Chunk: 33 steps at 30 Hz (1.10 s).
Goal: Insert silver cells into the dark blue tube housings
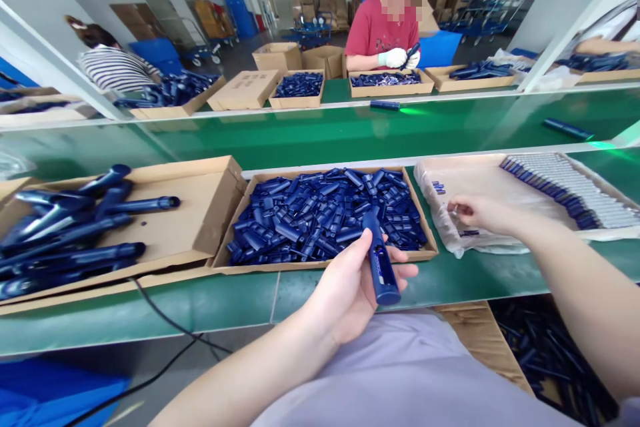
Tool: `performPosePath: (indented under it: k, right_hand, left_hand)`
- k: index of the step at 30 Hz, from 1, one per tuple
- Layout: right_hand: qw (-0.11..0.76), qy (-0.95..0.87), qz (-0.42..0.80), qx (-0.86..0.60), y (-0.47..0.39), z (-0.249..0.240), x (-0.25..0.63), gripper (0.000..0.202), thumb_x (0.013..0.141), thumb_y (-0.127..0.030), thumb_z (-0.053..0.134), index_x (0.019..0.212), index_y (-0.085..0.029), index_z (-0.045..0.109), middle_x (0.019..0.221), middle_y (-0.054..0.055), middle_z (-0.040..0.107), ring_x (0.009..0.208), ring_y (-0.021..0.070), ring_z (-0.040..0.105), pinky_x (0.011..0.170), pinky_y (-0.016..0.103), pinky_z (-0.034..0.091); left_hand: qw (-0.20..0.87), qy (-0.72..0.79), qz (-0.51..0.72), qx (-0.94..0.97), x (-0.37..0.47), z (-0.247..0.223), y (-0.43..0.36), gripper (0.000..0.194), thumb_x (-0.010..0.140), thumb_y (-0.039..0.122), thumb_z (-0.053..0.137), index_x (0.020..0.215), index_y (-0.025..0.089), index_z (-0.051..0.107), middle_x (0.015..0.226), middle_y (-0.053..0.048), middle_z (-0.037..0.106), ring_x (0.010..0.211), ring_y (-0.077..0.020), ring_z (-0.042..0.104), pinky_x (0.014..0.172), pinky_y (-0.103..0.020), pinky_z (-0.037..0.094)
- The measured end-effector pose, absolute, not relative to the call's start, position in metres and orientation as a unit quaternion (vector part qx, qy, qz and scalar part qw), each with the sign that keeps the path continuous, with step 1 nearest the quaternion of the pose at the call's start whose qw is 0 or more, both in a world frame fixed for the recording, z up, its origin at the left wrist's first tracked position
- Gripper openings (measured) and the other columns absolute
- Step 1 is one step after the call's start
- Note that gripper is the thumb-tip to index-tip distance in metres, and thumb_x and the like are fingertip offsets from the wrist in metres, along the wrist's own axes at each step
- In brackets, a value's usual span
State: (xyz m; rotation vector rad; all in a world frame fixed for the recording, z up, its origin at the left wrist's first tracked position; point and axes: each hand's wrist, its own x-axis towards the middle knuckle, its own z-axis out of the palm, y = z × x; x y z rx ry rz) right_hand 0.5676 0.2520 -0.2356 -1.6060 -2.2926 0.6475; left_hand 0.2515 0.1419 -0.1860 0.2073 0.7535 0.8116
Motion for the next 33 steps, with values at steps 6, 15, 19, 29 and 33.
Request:
performPosePath:
  k: [6,15,19,29,33]
  right_hand:
    - [0.404,-0.695,0.298,-0.515,0.187,-0.200,0.504,0.033,0.093,-0.046,0.062,0.107,-0.016,0.061,0.090,0.007,0.064,0.070,0.0169,0.063,0.060,0.022,0.056]
    - [0.370,-0.799,0.194,-0.433,0.135,-0.186,0.417,0.013,0.099,-0.020,0.051,0.097,-0.018,0.064,0.099,0.004,0.063,0.086,0.0173,0.063,0.071,0.024,0.056]
    - [0.323,-0.868,0.070,-0.370,0.136,-0.197,0.419,0.023,0.107,-0.022,0.041,0.115,-0.014,0.061,0.111,0.010,0.057,0.099,0.0216,0.057,0.086,0.033,0.050]
    - [0.320,-0.898,0.054,-0.297,0.133,-0.209,0.410,0.030,0.107,-0.020,0.036,0.126,-0.007,0.055,0.128,0.015,0.047,0.120,0.0291,0.045,0.099,0.046,0.039]
    - [0.345,-0.872,0.054,-0.342,0.169,-0.200,0.420,0.029,0.106,-0.023,0.038,0.127,-0.014,0.056,0.131,0.011,0.048,0.120,0.0252,0.047,0.102,0.041,0.040]
  left_hand:
    - [0.829,0.376,0.383,0.157,0.257,-0.191,0.143,0.041,0.088,0.046,0.051,0.119,0.019,0.045,0.099,-0.010,0.063,0.087,-0.0218,0.068,0.069,-0.028,0.055]
    - [0.796,0.410,0.401,0.193,0.260,-0.191,0.146,0.032,0.087,0.042,0.054,0.109,0.018,0.049,0.096,-0.004,0.057,0.067,-0.0055,0.058,0.059,-0.018,0.051]
    - [0.794,0.406,0.415,0.180,0.256,-0.193,0.145,0.029,0.087,0.040,0.054,0.104,0.017,0.048,0.097,-0.004,0.056,0.067,-0.0032,0.054,0.056,-0.015,0.048]
    - [0.767,0.408,0.446,0.215,0.244,-0.198,0.146,0.032,0.088,0.043,0.053,0.106,0.017,0.047,0.101,-0.006,0.060,0.071,-0.0052,0.060,0.066,-0.017,0.051]
    - [0.742,0.393,0.493,0.227,0.232,-0.190,0.150,0.034,0.089,0.044,0.051,0.115,0.022,0.045,0.110,-0.006,0.060,0.072,-0.0089,0.062,0.065,-0.022,0.053]
